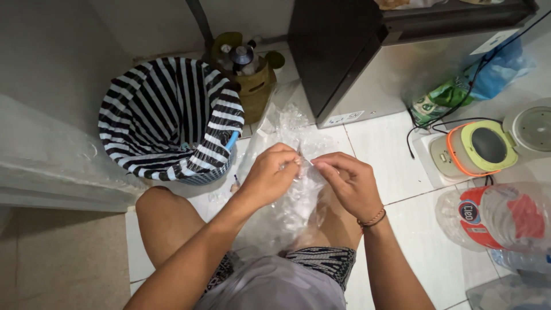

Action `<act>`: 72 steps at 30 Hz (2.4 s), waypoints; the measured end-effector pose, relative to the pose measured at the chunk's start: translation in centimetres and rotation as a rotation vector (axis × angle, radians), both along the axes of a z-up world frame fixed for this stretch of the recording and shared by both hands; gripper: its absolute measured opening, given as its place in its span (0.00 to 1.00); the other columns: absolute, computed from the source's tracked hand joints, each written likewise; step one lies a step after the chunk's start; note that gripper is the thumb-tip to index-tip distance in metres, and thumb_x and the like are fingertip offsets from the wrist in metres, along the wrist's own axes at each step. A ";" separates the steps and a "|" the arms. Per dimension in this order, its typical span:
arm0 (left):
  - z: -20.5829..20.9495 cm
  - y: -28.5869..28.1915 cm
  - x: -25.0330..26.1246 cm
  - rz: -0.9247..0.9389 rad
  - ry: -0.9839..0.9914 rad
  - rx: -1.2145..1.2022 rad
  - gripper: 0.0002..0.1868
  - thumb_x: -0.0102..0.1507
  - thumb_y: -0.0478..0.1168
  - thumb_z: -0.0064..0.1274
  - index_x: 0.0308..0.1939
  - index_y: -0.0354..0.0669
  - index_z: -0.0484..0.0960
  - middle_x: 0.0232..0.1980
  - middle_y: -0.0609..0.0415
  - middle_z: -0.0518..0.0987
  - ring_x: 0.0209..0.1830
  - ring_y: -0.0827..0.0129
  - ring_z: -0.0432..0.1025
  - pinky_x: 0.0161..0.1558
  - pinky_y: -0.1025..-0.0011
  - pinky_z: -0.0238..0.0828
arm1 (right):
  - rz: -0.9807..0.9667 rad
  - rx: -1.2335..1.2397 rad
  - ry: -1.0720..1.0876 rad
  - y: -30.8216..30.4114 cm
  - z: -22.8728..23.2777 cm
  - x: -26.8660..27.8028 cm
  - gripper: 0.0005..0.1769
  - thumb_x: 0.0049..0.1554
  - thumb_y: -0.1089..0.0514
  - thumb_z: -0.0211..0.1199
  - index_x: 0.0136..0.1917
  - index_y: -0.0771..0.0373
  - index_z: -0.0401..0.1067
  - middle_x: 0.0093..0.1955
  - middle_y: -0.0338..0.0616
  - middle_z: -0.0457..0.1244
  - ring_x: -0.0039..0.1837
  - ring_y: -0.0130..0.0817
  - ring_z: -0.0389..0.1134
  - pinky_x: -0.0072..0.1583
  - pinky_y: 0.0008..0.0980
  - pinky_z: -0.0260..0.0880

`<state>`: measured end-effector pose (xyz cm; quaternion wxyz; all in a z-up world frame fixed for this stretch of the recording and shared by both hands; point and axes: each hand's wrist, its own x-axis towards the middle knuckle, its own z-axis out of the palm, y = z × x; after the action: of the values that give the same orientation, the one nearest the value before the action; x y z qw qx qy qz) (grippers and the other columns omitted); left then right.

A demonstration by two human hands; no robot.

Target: Replacing the plastic liner of a small trash can in a bathroom.

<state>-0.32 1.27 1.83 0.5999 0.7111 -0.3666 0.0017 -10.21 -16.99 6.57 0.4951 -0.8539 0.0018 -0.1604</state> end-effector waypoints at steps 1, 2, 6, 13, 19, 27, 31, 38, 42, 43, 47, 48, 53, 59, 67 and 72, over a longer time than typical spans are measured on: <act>0.6 0.0 -0.1 0.001 -0.001 0.000 0.08 0.64 0.37 0.51 0.37 0.38 0.84 0.40 0.46 0.82 0.38 0.62 0.77 0.41 0.70 0.73 | 0.001 0.000 -0.001 -0.1 -0.3 0.1 0.07 0.60 0.64 0.65 0.51 0.68 0.80 0.49 0.46 0.72 0.52 0.30 0.73 0.55 0.27 0.72; 1.2 0.1 -0.1 -0.047 0.189 0.075 0.09 0.64 0.38 0.48 0.37 0.38 0.83 0.34 0.48 0.82 0.33 0.64 0.77 0.37 0.70 0.72 | 0.000 0.050 0.029 -0.1 -0.6 0.1 0.08 0.61 0.64 0.64 0.51 0.68 0.80 0.49 0.44 0.73 0.51 0.27 0.72 0.54 0.25 0.72; 2.7 0.6 -0.9 0.004 0.318 0.271 0.11 0.66 0.40 0.46 0.38 0.37 0.82 0.26 0.47 0.77 0.23 0.66 0.73 0.31 0.67 0.68 | -0.085 0.191 0.125 -0.5 -1.8 0.3 0.08 0.61 0.63 0.63 0.52 0.67 0.81 0.47 0.39 0.73 0.48 0.21 0.69 0.51 0.22 0.71; 3.0 0.9 -1.0 -0.004 0.384 0.247 0.11 0.63 0.40 0.46 0.41 0.40 0.83 0.26 0.49 0.79 0.25 0.69 0.74 0.30 0.68 0.69 | -0.125 0.248 0.062 0.8 0.1 0.6 0.09 0.61 0.63 0.65 0.54 0.68 0.80 0.48 0.40 0.72 0.48 0.23 0.69 0.51 0.23 0.70; 3.7 1.5 -1.3 -0.020 0.400 0.206 0.12 0.64 0.43 0.47 0.43 0.43 0.83 0.29 0.50 0.81 0.28 0.71 0.75 0.34 0.68 0.70 | 0.040 -0.281 -0.034 3.2 4.0 0.3 0.30 0.46 0.64 0.70 0.63 0.61 0.76 0.49 0.42 0.71 0.47 0.33 0.73 0.50 0.27 0.71; 6.1 6.5 -3.2 -0.010 0.362 0.389 0.13 0.64 0.47 0.52 0.44 0.46 0.87 0.25 0.49 0.80 0.24 0.69 0.73 0.31 0.69 0.69 | 0.071 -0.257 0.071 3.0 0.1 0.4 0.07 0.52 0.60 0.71 0.46 0.56 0.84 0.43 0.37 0.74 0.41 0.25 0.75 0.44 0.22 0.71; 3.5 8.3 -3.9 -0.015 0.305 0.262 0.13 0.67 0.45 0.50 0.45 0.44 0.87 0.34 0.54 0.84 0.29 0.76 0.76 0.35 0.73 0.71 | 0.191 -0.060 0.149 4.0 -1.9 1.4 0.07 0.55 0.62 0.68 0.49 0.61 0.82 0.44 0.38 0.73 0.43 0.25 0.72 0.46 0.22 0.71; 1.4 10.9 -3.5 0.099 0.411 0.221 0.15 0.66 0.46 0.52 0.46 0.40 0.86 0.33 0.54 0.84 0.30 0.77 0.74 0.35 0.74 0.71 | 0.224 0.044 0.168 7.0 -2.7 3.8 0.08 0.57 0.64 0.68 0.50 0.63 0.82 0.45 0.40 0.73 0.46 0.24 0.71 0.48 0.23 0.70; 2.5 11.7 -4.0 0.132 0.501 0.249 0.15 0.67 0.46 0.51 0.47 0.40 0.85 0.30 0.54 0.81 0.30 0.75 0.71 0.35 0.72 0.70 | 0.199 0.022 0.116 8.4 -2.6 4.3 0.08 0.56 0.64 0.68 0.51 0.62 0.82 0.44 0.40 0.72 0.45 0.23 0.71 0.47 0.23 0.70; 2.2 11.9 -4.1 0.134 0.501 0.247 0.15 0.67 0.46 0.51 0.47 0.40 0.85 0.30 0.54 0.81 0.30 0.75 0.71 0.35 0.72 0.70 | 0.201 0.020 0.116 8.3 -2.2 4.5 0.08 0.56 0.64 0.68 0.51 0.62 0.82 0.44 0.40 0.72 0.45 0.23 0.71 0.47 0.23 0.70; -2.3 12.8 -3.0 0.065 0.632 -0.036 0.13 0.69 0.41 0.45 0.41 0.37 0.82 0.39 0.55 0.80 0.41 0.73 0.71 0.47 0.72 0.67 | 0.279 0.140 0.171 7.3 -1.1 5.3 0.12 0.57 0.65 0.66 0.55 0.63 0.81 0.45 0.37 0.71 0.43 0.20 0.68 0.46 0.22 0.69; -4.3 13.2 -2.4 0.021 0.652 -0.166 0.12 0.70 0.39 0.43 0.38 0.35 0.79 0.39 0.51 0.77 0.42 0.69 0.69 0.50 0.70 0.66 | 0.299 0.252 0.237 7.0 -0.8 5.4 0.13 0.58 0.64 0.66 0.57 0.62 0.79 0.46 0.34 0.72 0.43 0.17 0.67 0.46 0.21 0.70; 0.2 12.4 -2.6 -0.058 0.803 -0.304 0.11 0.69 0.40 0.44 0.35 0.39 0.76 0.42 0.51 0.81 0.46 0.70 0.72 0.54 0.70 0.67 | 0.352 0.321 0.244 7.0 -0.9 6.0 0.13 0.60 0.64 0.66 0.59 0.66 0.79 0.44 0.37 0.70 0.43 0.19 0.65 0.46 0.23 0.67; 3.5 12.9 -3.3 0.023 0.428 -0.041 0.05 0.60 0.35 0.51 0.33 0.36 0.77 0.41 0.55 0.81 0.44 0.74 0.73 0.49 0.74 0.69 | 0.597 0.555 0.196 8.1 1.2 6.0 0.23 0.64 0.54 0.51 0.67 0.67 0.73 0.50 0.40 0.67 0.54 0.29 0.66 0.59 0.30 0.67; 3.9 13.4 -2.9 0.046 0.423 0.030 0.07 0.62 0.38 0.50 0.33 0.36 0.76 0.30 0.59 0.74 0.33 0.77 0.67 0.38 0.74 0.66 | 0.814 0.235 0.252 7.4 0.1 6.1 0.17 0.57 0.64 0.71 0.60 0.67 0.77 0.55 0.42 0.68 0.59 0.31 0.67 0.65 0.32 0.68; 3.9 13.3 -3.3 -0.076 0.495 -0.034 0.07 0.63 0.39 0.49 0.34 0.39 0.76 0.32 0.62 0.73 0.35 0.79 0.66 0.39 0.75 0.65 | 0.846 -0.008 0.049 9.1 1.3 5.9 0.14 0.53 0.60 0.73 0.51 0.65 0.73 0.50 0.42 0.61 0.55 0.34 0.64 0.59 0.34 0.66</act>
<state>-3.63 14.53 5.75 0.6830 0.6652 -0.2351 -0.1890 -4.33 -7.89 7.88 0.5140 -0.7848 -0.3374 0.0774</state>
